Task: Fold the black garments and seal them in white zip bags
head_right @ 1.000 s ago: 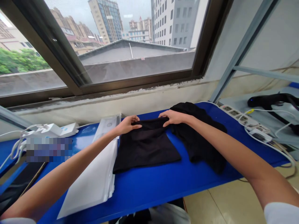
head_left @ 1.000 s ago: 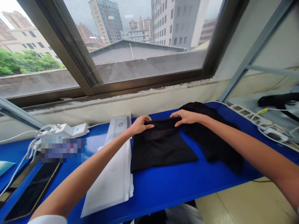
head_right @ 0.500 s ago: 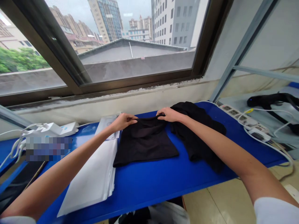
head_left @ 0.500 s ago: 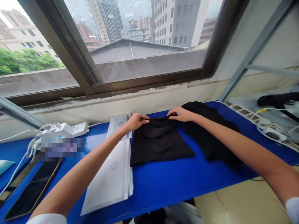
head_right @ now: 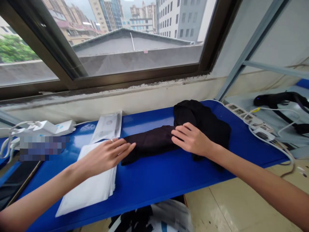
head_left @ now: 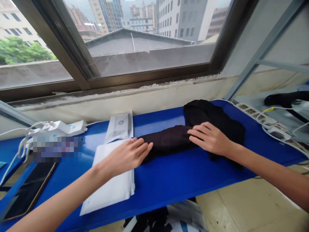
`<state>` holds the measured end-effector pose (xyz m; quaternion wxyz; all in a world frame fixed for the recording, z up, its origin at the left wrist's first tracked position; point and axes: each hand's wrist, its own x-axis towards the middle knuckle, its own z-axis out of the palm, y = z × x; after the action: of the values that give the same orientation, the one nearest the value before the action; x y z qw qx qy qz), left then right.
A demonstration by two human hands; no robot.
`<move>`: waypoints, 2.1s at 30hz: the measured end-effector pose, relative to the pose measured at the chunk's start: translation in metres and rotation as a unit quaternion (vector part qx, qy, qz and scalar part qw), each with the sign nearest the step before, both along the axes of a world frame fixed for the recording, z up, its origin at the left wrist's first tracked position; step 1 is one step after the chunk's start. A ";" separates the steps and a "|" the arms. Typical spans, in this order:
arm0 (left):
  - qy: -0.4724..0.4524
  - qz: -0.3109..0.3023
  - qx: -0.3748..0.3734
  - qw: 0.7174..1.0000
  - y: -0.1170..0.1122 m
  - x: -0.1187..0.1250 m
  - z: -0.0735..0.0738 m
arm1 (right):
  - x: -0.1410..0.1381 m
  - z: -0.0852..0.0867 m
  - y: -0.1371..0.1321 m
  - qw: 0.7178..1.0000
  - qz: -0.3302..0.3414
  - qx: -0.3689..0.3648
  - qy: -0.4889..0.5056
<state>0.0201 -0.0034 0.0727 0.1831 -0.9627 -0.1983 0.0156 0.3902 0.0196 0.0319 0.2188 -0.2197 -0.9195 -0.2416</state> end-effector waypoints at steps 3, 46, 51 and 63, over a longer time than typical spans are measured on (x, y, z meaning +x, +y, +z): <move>-0.006 -0.017 -0.004 1.000 -0.021 0.002 -0.010 | 0.005 -0.015 -0.011 0.999 0.029 0.013 -0.029; -0.238 0.424 -0.181 0.855 0.032 0.011 -0.010 | -0.029 -0.029 -0.084 0.992 0.108 -0.009 -0.071; -0.188 0.447 -0.278 0.830 0.059 0.006 -0.007 | -0.023 -0.029 -0.094 0.993 0.085 -0.022 -0.076; -0.218 0.251 -0.205 0.921 0.007 0.030 -0.015 | -0.017 -0.027 -0.096 0.987 0.090 -0.119 0.065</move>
<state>0.0497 0.0038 0.0580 -0.0762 -0.8777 -0.4605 -0.1084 0.3732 -0.0763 0.0049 0.2710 -0.1758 -0.9416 -0.0951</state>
